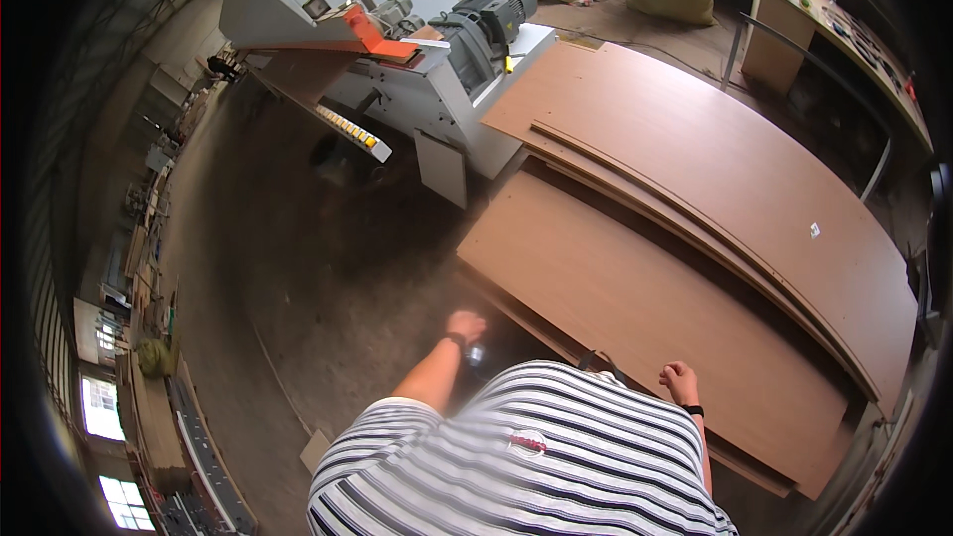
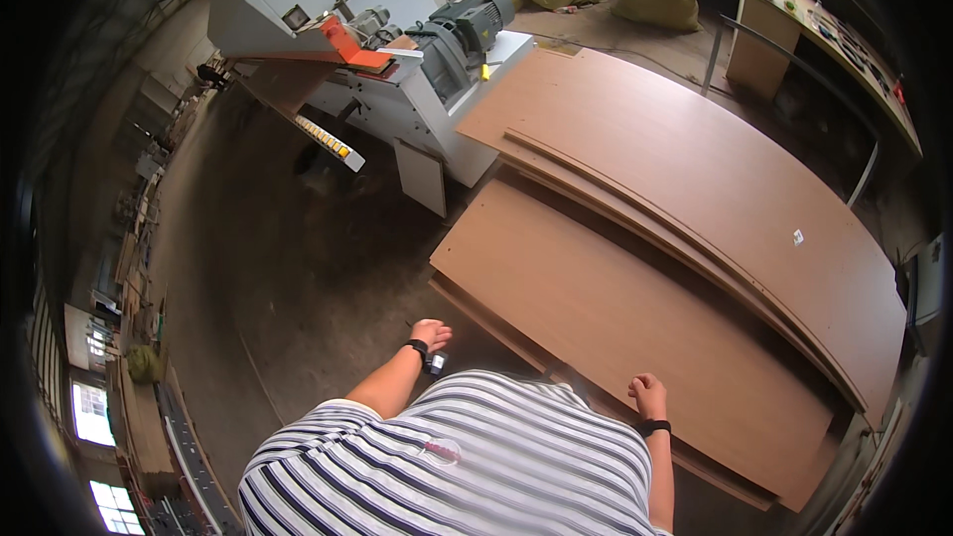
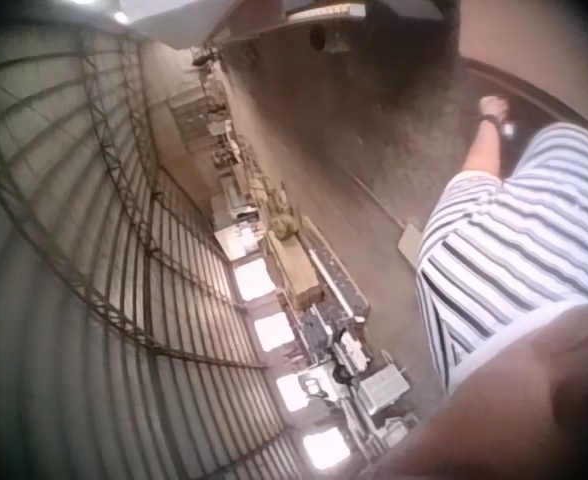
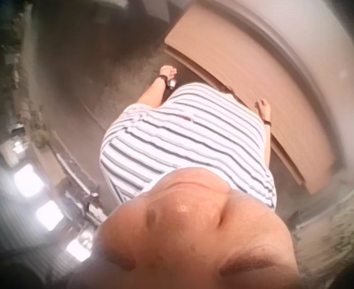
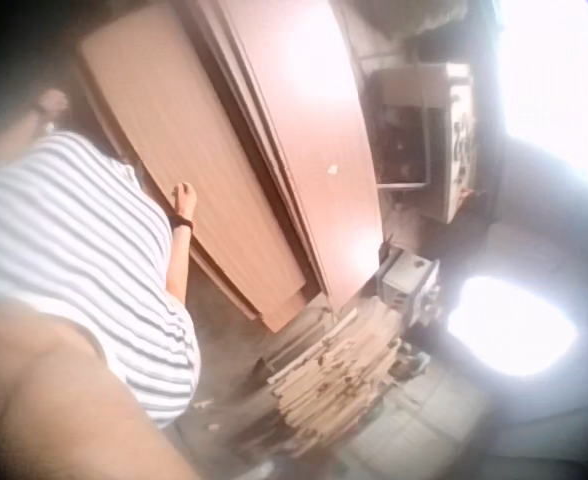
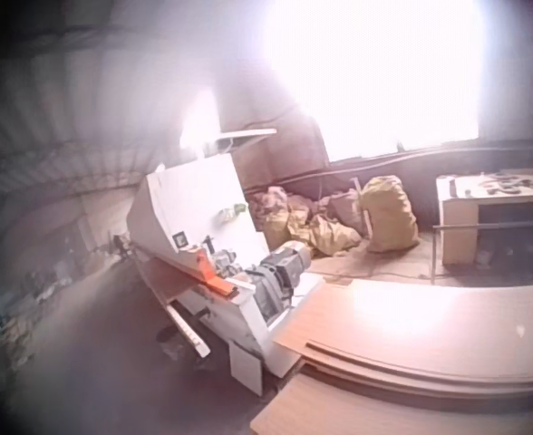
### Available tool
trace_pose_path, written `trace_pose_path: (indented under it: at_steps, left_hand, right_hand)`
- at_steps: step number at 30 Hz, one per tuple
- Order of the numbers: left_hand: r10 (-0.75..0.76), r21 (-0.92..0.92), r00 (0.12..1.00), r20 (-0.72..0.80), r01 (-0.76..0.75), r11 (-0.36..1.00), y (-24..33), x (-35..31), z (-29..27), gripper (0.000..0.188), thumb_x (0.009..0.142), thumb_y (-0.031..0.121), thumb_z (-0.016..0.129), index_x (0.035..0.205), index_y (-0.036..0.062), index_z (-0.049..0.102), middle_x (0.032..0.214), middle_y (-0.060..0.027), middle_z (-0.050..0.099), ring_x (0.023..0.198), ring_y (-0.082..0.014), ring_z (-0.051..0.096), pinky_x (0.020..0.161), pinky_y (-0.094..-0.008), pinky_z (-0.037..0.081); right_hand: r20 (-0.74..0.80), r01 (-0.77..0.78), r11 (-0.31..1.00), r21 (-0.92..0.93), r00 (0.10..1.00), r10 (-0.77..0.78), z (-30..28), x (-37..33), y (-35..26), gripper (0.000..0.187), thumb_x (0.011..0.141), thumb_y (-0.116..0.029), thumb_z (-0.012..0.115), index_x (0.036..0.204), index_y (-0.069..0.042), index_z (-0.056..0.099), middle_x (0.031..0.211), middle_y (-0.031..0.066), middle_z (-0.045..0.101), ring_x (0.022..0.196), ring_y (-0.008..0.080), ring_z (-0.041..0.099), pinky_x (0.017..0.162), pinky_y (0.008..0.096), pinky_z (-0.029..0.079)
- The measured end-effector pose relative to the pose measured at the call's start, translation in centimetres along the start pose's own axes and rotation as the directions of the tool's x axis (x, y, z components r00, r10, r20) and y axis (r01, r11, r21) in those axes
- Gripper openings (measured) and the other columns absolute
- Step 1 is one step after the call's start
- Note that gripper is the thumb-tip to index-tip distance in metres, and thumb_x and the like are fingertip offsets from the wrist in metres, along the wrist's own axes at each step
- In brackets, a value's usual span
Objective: The person lifts wooden panels one at a time and stacks them on top of one another in a workshop.
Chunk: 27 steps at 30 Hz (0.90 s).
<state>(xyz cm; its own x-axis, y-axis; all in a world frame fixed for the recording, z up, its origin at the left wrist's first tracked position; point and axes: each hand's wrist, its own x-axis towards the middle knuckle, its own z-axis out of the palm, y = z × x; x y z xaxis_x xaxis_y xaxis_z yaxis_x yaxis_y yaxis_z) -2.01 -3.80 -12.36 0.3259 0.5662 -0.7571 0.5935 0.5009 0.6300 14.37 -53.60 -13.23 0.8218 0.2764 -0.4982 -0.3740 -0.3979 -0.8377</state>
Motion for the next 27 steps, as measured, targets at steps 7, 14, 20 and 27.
trace_pose_path:
  at_steps: [7, 14, 20, 27]
  left_hand:
    - [0.030, 0.131, 0.997, -0.065, -0.021, 0.991, -3.9, 0.6, -3.0, 0.015, 0.084, 0.018, 0.044, 0.093, 0.0084, 0.052, 0.075, -0.0090, 0.061, 0.055, -0.0150, 0.057, 0.043, -0.0283, 0.043]
    - [0.107, 0.337, 0.958, 0.267, -0.197, 0.921, -5.3, -4.5, 4.8, 0.021, 0.083, 0.021, 0.047, 0.093, 0.0035, 0.053, 0.080, -0.0090, 0.058, 0.064, -0.0144, 0.056, 0.055, -0.0246, 0.046]
    - [0.201, 0.454, 0.901, 0.385, -0.374, 0.808, -5.3, -5.9, 7.6, 0.024, 0.083, 0.018, 0.048, 0.095, -0.0014, 0.054, 0.084, -0.0132, 0.061, 0.071, -0.0174, 0.061, 0.065, -0.0277, 0.050]
    - [0.182, 0.500, 0.920, 0.346, -0.345, 0.794, -6.8, -6.9, 7.0, 0.022, 0.082, 0.018, 0.047, 0.093, -0.0002, 0.054, 0.082, -0.0108, 0.061, 0.069, -0.0160, 0.059, 0.063, -0.0282, 0.048]
  right_hand:
    - [0.095, -0.091, 0.984, -0.156, 0.990, 0.107, 0.9, -0.9, -3.0, 0.020, 0.078, -0.011, 0.052, 0.087, 0.005, 0.058, 0.073, 0.0109, 0.061, 0.064, 0.0170, 0.060, 0.058, 0.0263, 0.048]
    - [0.109, -0.032, 0.812, -0.583, 0.987, 0.118, -4.9, -1.1, 1.5, 0.024, 0.072, -0.018, 0.058, 0.085, 0.002, 0.062, 0.078, 0.0142, 0.063, 0.073, 0.0209, 0.061, 0.067, 0.0297, 0.047]
    - [0.057, -0.019, 0.812, -0.584, 0.996, 0.065, -9.1, 1.6, 7.1, 0.024, 0.070, -0.019, 0.059, 0.083, 0.001, 0.063, 0.077, 0.0152, 0.063, 0.073, 0.0213, 0.062, 0.066, 0.0302, 0.048]
    - [0.005, -0.107, 0.881, -0.460, 0.992, 0.123, -7.5, -0.1, 2.0, 0.022, 0.071, -0.016, 0.058, 0.083, 0.002, 0.063, 0.071, 0.0114, 0.064, 0.065, 0.0177, 0.062, 0.062, 0.0286, 0.048]
